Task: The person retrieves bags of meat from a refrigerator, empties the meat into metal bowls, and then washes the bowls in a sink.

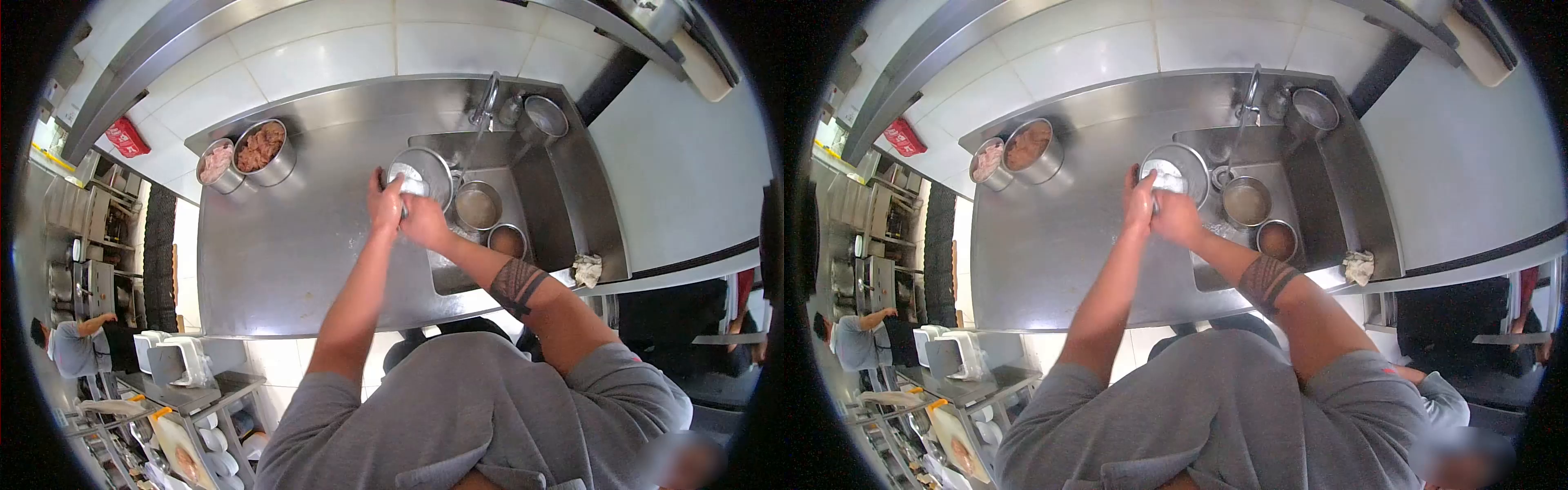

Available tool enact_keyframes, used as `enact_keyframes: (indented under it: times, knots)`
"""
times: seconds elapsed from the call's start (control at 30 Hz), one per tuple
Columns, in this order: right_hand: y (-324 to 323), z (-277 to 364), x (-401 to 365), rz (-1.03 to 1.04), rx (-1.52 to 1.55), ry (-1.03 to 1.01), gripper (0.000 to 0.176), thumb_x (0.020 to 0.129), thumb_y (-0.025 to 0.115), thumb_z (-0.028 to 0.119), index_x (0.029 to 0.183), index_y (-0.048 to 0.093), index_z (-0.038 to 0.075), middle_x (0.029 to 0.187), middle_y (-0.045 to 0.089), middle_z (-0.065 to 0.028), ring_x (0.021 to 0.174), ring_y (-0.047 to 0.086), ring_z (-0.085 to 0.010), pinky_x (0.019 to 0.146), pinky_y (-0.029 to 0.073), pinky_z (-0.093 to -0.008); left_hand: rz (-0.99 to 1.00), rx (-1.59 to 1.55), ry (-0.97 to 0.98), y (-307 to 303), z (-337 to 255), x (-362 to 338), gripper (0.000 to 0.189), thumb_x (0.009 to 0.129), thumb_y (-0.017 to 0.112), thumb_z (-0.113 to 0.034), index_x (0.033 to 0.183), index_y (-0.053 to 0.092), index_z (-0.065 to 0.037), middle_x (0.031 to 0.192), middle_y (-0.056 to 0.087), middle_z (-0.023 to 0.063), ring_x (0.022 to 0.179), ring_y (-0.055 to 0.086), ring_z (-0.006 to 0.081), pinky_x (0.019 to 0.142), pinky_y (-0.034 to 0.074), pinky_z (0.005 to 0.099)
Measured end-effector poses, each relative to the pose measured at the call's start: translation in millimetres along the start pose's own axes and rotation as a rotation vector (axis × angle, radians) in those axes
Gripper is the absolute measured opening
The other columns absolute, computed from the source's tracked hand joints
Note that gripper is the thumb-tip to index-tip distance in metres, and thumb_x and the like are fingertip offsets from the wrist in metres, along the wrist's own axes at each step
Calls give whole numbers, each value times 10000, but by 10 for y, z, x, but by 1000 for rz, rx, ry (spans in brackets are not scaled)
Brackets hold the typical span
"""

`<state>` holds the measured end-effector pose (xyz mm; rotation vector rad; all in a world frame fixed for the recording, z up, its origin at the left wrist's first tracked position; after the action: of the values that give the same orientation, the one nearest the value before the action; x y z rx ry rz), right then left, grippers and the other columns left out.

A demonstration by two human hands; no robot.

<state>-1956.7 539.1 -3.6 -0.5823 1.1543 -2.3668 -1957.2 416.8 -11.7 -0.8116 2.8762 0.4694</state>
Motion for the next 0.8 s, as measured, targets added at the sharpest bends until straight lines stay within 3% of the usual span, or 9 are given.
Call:
enact_keyframes:
  times: [0.1,0.17,0.23,0.33,0.37,0.47,0.63,0.7,0.8]
  knots:
    - [-72,-282,-250,253,-204,-138,223,818,709,211,1009,705,96,908,709,-210,879,694,-417,811,554,-519,251,151,-215,-304,-108,132,827,889,752,-345,1522,396,50,1507,495,233,1399,473,320,1155,348,413]
    - [-209,-475,-140,230,-385,-608,318,778,707,214,1079,709,112,898,721,-190,855,715,-396,793,565,-532,332,317,-81,-338,-116,192,769,907,732,-340,1495,439,60,1515,491,237,1409,467,307,1152,353,399]
    - [-209,-286,14,236,-467,-554,326,759,709,202,1074,717,119,931,727,-178,896,715,-381,825,563,-523,200,164,-59,-209,29,166,749,925,714,-315,1511,423,48,1521,487,235,1410,465,304,1149,357,392]
    - [-8,48,12,113,-31,138,319,738,694,144,1054,729,121,1057,720,-137,1055,680,-356,914,523,-520,24,45,134,5,105,-25,692,943,705,-293,1497,452,34,1491,522,219,1379,494,292,1139,364,385]
    - [-15,29,-78,113,-32,135,319,738,694,144,1054,729,121,1057,720,-137,1055,680,-356,914,523,-520,22,43,136,-30,21,-11,692,943,705,-293,1497,452,34,1491,522,219,1379,494,292,1139,364,385]
    - [-274,-260,-331,243,-359,-399,300,702,707,143,1001,731,124,1057,718,-77,1107,664,-295,985,464,-468,292,225,-104,-286,-78,164,597,947,711,-321,1408,548,21,1317,644,158,1242,579,256,1099,391,376]
    - [-481,-309,-52,226,-390,-441,317,688,719,129,1005,733,113,1045,729,-94,1061,676,-293,964,475,-467,54,-183,-93,89,411,-51,672,969,672,-314,1530,411,-50,1385,577,137,1288,533,258,1116,376,400]
    - [-227,-152,-89,-48,-125,-117,304,709,709,118,1011,728,96,1013,730,-137,959,697,-345,865,525,-496,-41,-326,-107,291,409,-240,678,975,662,-343,1530,425,-35,1402,579,166,1311,525,274,1116,385,402]
    - [-188,-357,-292,204,-253,-245,302,733,710,142,1031,728,92,993,724,-164,905,697,-384,840,553,-498,135,65,-262,-95,244,9,725,966,672,-398,1515,437,14,1442,563,215,1340,525,300,1111,405,418]
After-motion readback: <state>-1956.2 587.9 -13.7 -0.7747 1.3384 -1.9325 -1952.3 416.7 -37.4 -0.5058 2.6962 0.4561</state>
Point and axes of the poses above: each hand's wrist, its own x-axis towards the middle knuckle, its own y-axis out of the palm, z = x × y, the point moved 1 cm from there along x, towards the middle knuckle
